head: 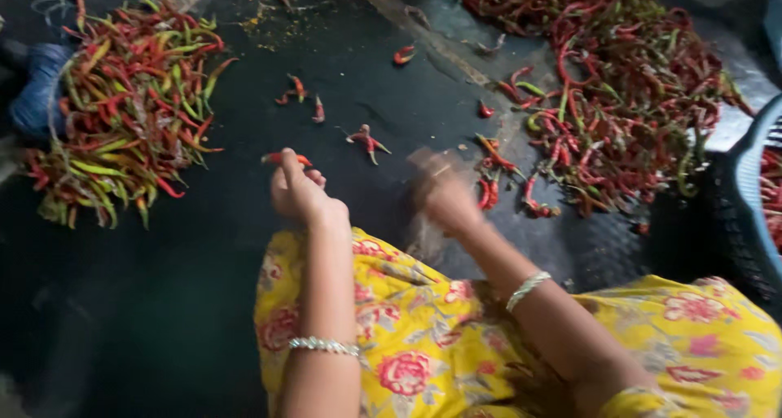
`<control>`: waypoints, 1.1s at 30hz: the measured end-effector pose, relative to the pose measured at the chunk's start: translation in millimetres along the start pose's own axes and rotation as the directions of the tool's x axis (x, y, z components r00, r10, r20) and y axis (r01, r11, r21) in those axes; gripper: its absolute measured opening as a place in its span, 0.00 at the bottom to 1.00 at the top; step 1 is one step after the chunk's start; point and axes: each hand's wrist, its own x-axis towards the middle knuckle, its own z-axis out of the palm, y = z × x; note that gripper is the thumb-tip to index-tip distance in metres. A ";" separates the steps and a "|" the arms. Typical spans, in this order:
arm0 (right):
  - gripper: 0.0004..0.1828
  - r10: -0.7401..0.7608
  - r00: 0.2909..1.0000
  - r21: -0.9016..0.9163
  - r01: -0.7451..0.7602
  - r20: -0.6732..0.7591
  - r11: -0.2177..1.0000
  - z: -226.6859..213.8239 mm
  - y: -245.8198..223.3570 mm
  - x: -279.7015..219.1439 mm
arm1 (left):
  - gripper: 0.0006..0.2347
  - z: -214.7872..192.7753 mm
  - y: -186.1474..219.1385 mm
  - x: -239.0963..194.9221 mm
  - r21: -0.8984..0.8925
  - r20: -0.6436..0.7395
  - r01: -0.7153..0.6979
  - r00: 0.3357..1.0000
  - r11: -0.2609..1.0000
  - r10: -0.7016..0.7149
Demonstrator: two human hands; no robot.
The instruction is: The person sorts red and green chilies on the floor by hand, moving them from large piles into a blue plastic basket.
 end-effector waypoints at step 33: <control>0.20 0.036 0.995 0.401 0.005 -0.095 0.916 66.2 -36.9 137.6 | 0.10 42.7 27.3 25.2 -0.166 -0.141 0.114 0.980 0.980 -0.138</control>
